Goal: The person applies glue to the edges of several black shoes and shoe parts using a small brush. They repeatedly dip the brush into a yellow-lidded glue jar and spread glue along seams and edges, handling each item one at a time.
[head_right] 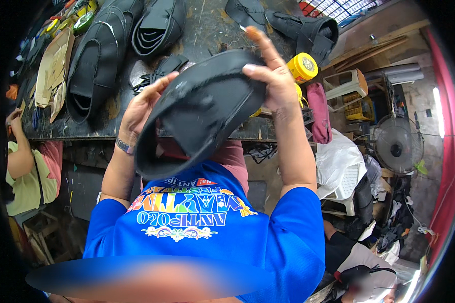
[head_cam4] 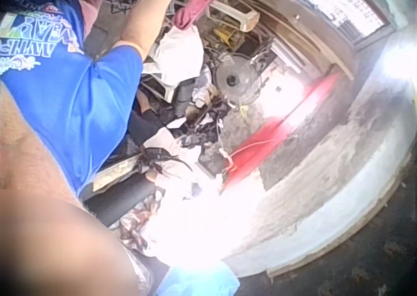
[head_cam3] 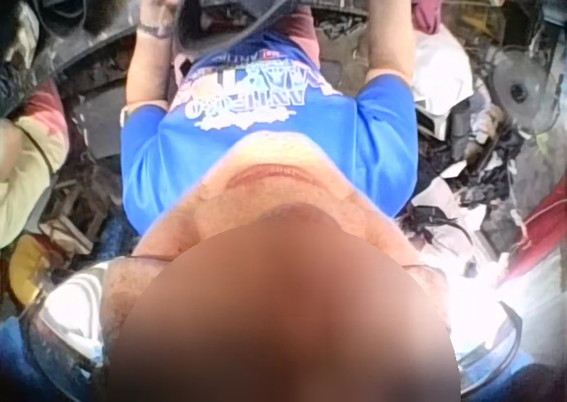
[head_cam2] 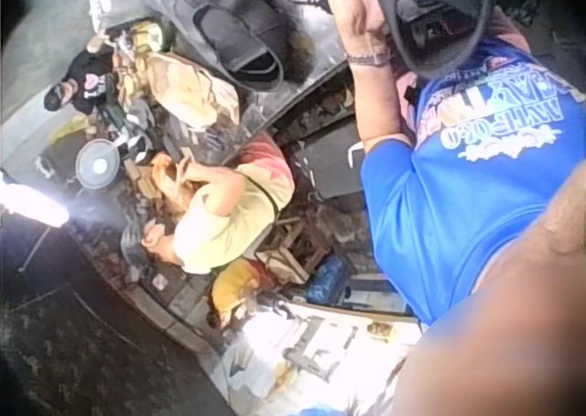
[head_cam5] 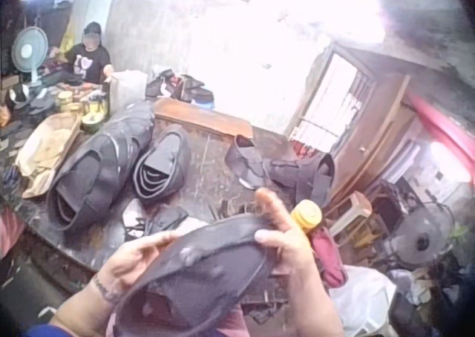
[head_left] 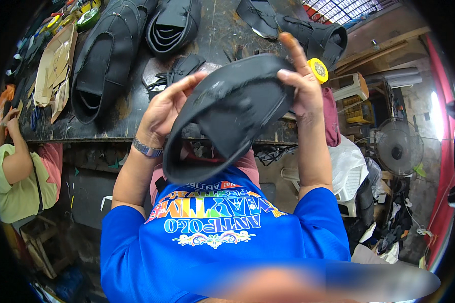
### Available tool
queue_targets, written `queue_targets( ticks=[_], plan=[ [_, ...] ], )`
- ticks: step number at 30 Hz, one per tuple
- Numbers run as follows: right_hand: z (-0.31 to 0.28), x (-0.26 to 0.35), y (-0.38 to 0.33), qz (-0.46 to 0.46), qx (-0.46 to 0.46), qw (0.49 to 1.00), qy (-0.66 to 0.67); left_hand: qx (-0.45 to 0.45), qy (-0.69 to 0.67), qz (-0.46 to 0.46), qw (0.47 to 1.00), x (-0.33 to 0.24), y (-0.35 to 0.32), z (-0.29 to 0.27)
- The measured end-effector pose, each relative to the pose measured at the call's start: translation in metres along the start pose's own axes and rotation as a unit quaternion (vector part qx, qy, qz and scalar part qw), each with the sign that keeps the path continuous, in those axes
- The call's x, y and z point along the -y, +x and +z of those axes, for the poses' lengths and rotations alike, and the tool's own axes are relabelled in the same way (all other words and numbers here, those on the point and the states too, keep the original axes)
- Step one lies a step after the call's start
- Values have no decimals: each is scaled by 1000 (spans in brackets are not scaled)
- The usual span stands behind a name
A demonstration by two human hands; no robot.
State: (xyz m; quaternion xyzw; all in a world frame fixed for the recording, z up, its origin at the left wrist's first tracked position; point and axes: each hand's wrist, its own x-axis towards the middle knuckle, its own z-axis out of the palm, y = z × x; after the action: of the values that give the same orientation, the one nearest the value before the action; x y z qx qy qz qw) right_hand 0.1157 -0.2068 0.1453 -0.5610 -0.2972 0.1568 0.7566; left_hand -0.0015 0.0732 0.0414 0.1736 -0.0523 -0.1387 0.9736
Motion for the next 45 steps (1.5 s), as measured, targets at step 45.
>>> queue_targets(
  ticks=[45],
  plan=[
    [126, -118, 82, -227, 145, 820, -504, -104, 704, 371, 596, 54, -38, -18]
  ],
)
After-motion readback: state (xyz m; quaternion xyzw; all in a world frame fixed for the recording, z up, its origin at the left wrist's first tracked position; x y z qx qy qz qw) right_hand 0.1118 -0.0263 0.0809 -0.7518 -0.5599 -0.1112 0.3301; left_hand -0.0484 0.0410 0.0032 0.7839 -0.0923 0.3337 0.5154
